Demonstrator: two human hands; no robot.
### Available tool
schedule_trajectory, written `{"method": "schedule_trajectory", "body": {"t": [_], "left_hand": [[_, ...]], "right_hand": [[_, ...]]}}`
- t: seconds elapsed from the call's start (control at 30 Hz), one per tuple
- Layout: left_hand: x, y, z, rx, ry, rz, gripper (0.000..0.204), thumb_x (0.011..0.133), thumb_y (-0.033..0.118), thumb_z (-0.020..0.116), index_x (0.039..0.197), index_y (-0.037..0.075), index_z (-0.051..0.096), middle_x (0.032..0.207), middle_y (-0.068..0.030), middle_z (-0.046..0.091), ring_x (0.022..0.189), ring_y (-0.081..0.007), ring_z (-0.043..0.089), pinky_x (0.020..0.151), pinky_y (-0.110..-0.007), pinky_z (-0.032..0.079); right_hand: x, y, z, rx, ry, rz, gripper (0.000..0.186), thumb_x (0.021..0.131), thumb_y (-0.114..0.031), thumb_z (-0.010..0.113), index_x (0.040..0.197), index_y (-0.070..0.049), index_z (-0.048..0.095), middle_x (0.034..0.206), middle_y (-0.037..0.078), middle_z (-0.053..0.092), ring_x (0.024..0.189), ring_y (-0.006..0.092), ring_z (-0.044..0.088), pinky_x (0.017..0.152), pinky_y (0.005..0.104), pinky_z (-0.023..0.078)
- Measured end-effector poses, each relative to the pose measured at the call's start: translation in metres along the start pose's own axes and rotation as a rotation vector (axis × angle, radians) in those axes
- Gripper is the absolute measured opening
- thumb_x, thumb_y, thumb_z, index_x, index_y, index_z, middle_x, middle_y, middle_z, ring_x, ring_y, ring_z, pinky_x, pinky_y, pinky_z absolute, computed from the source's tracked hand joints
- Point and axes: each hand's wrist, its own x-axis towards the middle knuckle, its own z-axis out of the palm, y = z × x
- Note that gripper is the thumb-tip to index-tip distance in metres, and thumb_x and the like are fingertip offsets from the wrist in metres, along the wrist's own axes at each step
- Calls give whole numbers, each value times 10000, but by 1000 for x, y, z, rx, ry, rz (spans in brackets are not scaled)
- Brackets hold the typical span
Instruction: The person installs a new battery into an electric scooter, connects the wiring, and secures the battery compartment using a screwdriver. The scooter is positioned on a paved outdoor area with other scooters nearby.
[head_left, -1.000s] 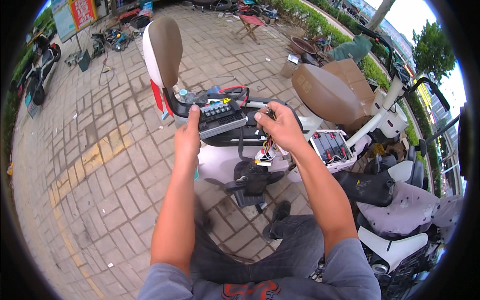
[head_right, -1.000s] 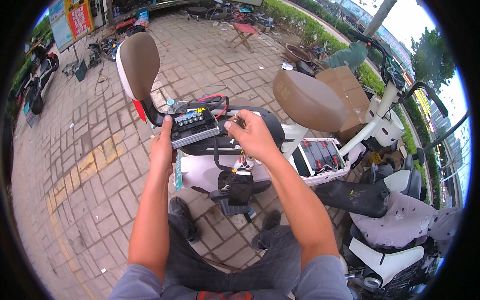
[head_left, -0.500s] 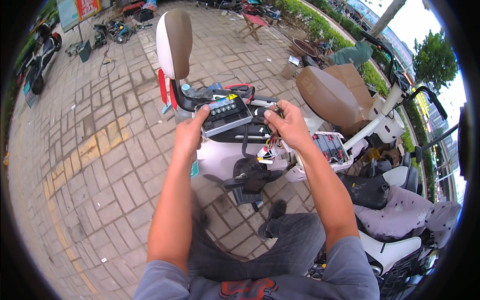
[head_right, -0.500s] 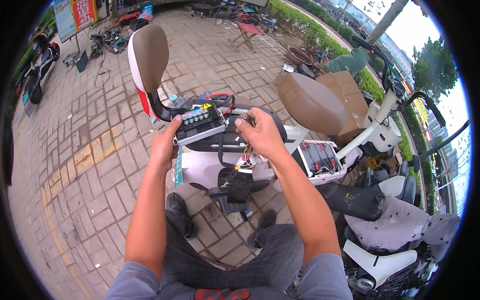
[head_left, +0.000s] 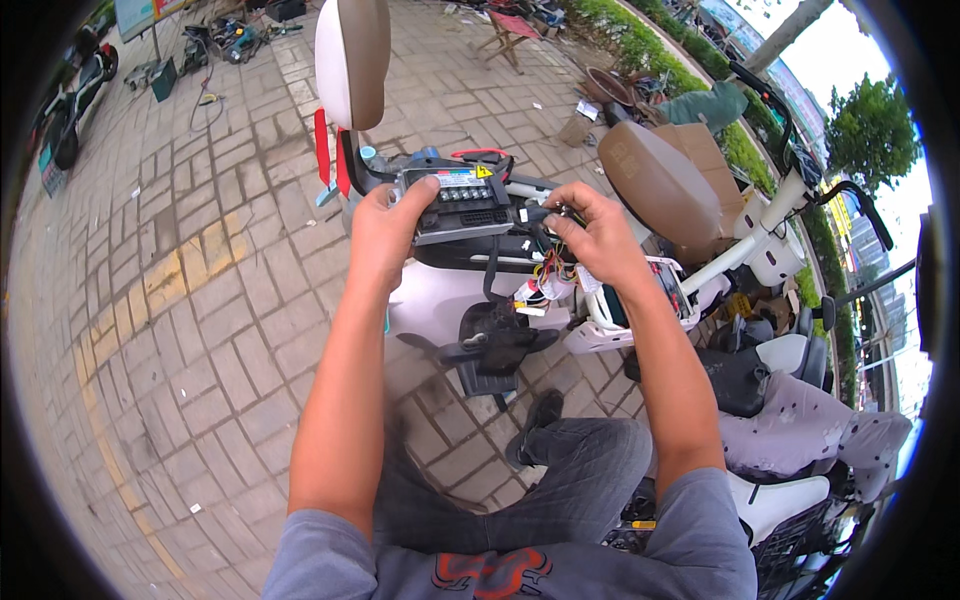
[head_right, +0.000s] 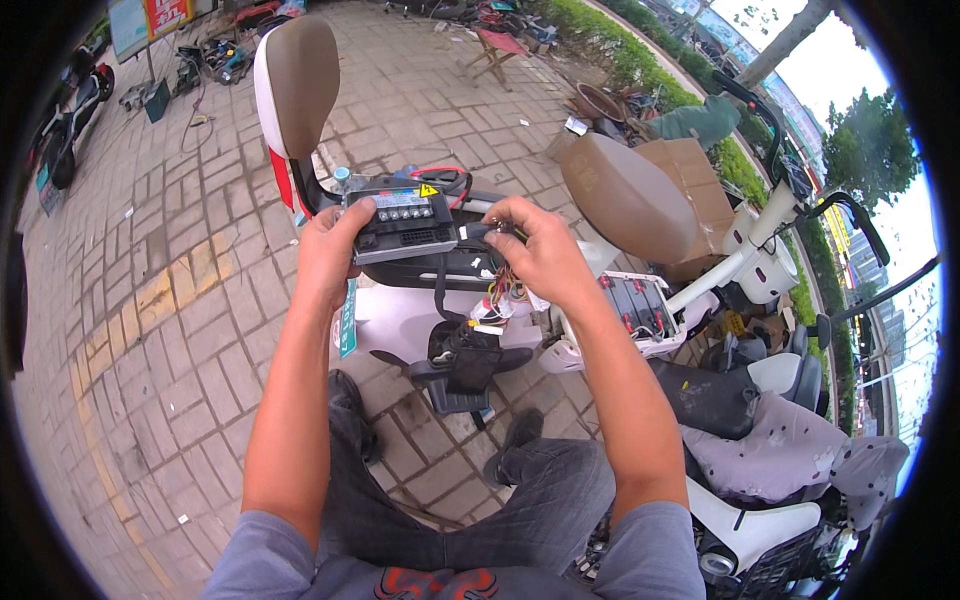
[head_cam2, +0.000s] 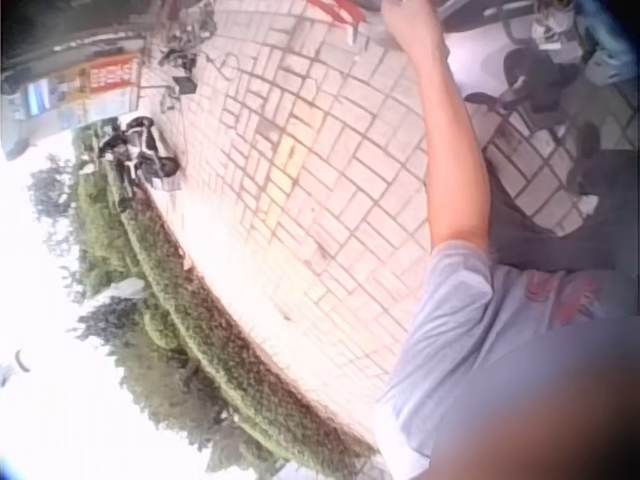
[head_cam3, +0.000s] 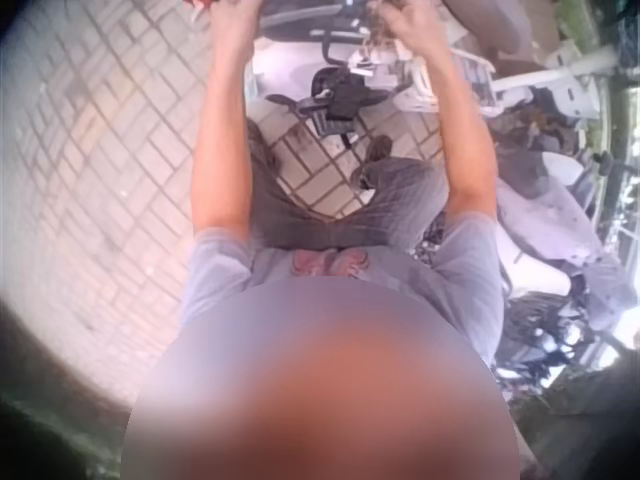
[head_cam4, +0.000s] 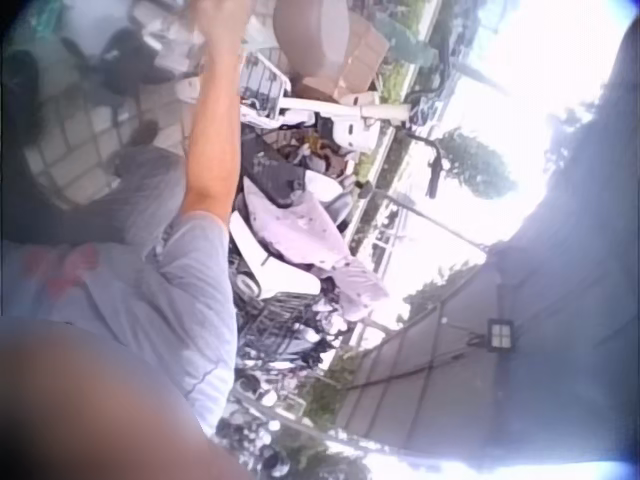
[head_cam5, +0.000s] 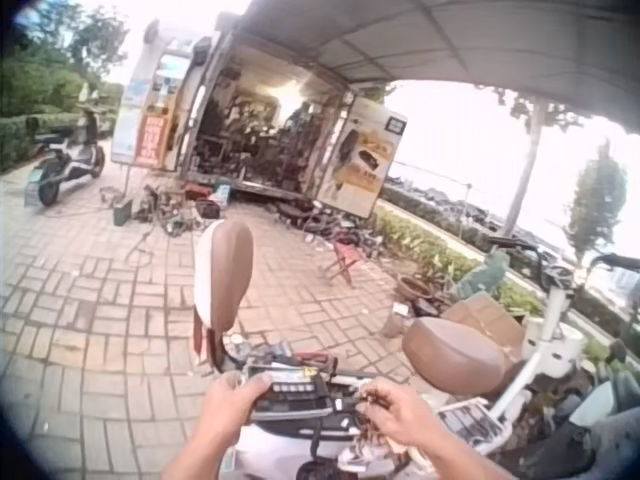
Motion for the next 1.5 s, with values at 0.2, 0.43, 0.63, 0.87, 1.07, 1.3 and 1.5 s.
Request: {"method": "schedule_trajectory", "body": {"t": [0.2,0.43,0.63,0.87,1.07,1.3,1.5], "left_hand": [[7,-1,6,25,-51,51,403,805,342,745,902,-33,633,695,-36,596,555,-82,514,454,-248,358],[6,9,19,167,-59,52,440,765,369,762,808,-53,645,729,-72,653,640,-114,584,581,-274,461],[18,0,25,238,-56,92,475,747,405,758,782,-55,644,701,-85,644,633,-127,582,573,-292,461],[19,-1,27,233,-86,87,466,751,389,754,787,-63,645,709,-91,653,644,-133,595,573,-297,468],[16,-3,27,247,-57,96,452,755,379,754,781,-58,643,700,-85,647,634,-133,585,580,-301,467],[10,-3,30,265,-28,158,428,768,377,754,782,-39,651,674,-58,629,618,-124,565,575,-304,451],[7,4,30,215,-39,87,398,778,358,748,761,-26,645,685,-34,616,605,-105,531,560,-287,427]], "right_hand": [[16,-4,-4,-193,-69,-280,221,771,68,641,972,-16,676,897,143,678,852,324,663,742,367,514],[7,0,-1,-219,-122,-384,391,657,192,552,972,-2,677,929,142,672,915,312,663,782,370,526],[11,4,-7,-322,-138,-504,369,631,146,575,937,-42,660,908,102,658,859,305,656,720,383,538],[10,7,-6,-326,-152,-529,365,630,138,588,937,-43,665,912,95,661,868,303,656,717,380,545],[4,10,0,-346,-132,-540,350,640,123,605,935,-49,680,895,82,664,818,298,660,682,371,546],[4,9,6,-497,-145,-569,279,672,30,627,926,-62,696,827,75,643,736,303,645,634,402,528],[-18,16,-34,89,278,52,252,904,-160,665,1117,-30,700,1024,84,717,903,117,645,825,276,503]]}}
